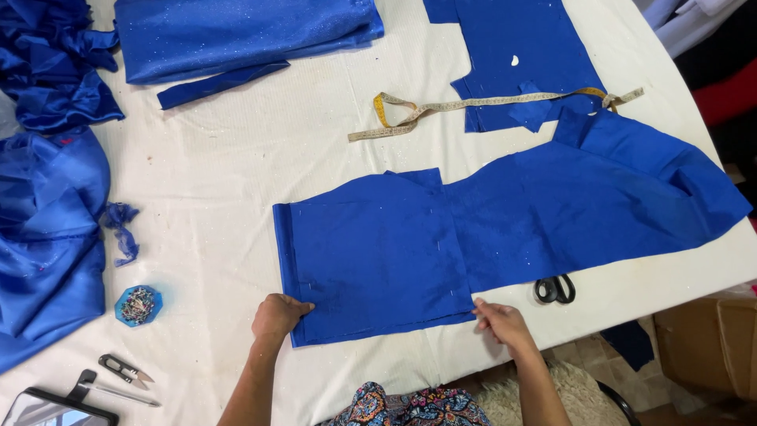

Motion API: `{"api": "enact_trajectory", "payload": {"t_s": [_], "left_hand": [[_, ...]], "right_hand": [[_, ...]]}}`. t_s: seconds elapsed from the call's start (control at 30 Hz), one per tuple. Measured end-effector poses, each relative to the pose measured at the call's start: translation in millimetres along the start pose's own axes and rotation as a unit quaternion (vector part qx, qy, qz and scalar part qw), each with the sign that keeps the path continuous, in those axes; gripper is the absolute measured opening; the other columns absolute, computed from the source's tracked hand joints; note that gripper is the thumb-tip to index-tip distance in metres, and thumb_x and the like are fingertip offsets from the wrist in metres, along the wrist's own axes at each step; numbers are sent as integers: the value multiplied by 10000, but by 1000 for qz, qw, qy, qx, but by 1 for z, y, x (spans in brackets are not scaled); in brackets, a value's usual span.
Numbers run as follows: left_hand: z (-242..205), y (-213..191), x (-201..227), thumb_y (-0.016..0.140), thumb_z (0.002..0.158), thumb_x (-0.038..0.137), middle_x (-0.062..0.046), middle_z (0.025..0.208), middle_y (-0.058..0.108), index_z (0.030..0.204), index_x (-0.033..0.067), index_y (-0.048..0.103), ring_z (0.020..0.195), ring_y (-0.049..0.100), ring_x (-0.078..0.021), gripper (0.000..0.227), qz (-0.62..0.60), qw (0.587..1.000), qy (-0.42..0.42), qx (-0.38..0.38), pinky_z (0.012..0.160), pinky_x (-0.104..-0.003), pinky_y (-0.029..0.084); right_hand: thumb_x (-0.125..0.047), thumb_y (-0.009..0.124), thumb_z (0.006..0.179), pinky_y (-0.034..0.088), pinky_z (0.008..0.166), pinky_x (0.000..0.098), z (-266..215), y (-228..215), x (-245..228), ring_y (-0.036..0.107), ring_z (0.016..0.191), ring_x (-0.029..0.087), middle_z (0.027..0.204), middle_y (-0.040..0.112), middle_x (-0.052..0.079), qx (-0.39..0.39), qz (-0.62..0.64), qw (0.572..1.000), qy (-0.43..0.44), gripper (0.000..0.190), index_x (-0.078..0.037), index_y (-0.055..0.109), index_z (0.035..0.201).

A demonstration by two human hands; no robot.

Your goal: The person is pinning blue fabric pieces together on a work table and then cutting the fabric with scissors.

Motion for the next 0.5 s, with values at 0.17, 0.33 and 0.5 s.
{"api": "enact_trajectory", "payload": {"t_s": [0.17,0.33,0.5], "left_hand": [[-2,-1,1,810,773,468,15,943,757,858,225,760,858,701,-199,263,6,1000,-3,2,757,-343,547],[7,3,-1,818,733,474,3,977,775,874,245,784,930,717,-214,271,8,1000,4,9,814,-353,547],[-1,-5,0,823,711,443,-15,965,783,867,253,794,960,725,-234,247,-4,1000,8,19,830,-355,544]], "right_hand": [[-371,826,808,434,813,312,13,-26,-3,577,705,175,623,597,39,90,-16,993,-70,347,-99,668,660],[-347,851,750,488,829,275,3,-14,-15,674,786,152,770,761,25,85,-92,989,-82,268,-89,793,795],[-420,845,708,464,811,236,25,-13,-23,681,814,128,822,796,-22,107,-211,967,-98,301,-154,842,848]]}}
Point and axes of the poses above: each hand's wrist, its own z-axis towards the middle knuckle, its own y-axis out of the palm, x = y × z, the point moved 10 cm from there along z, towards the middle knuckle
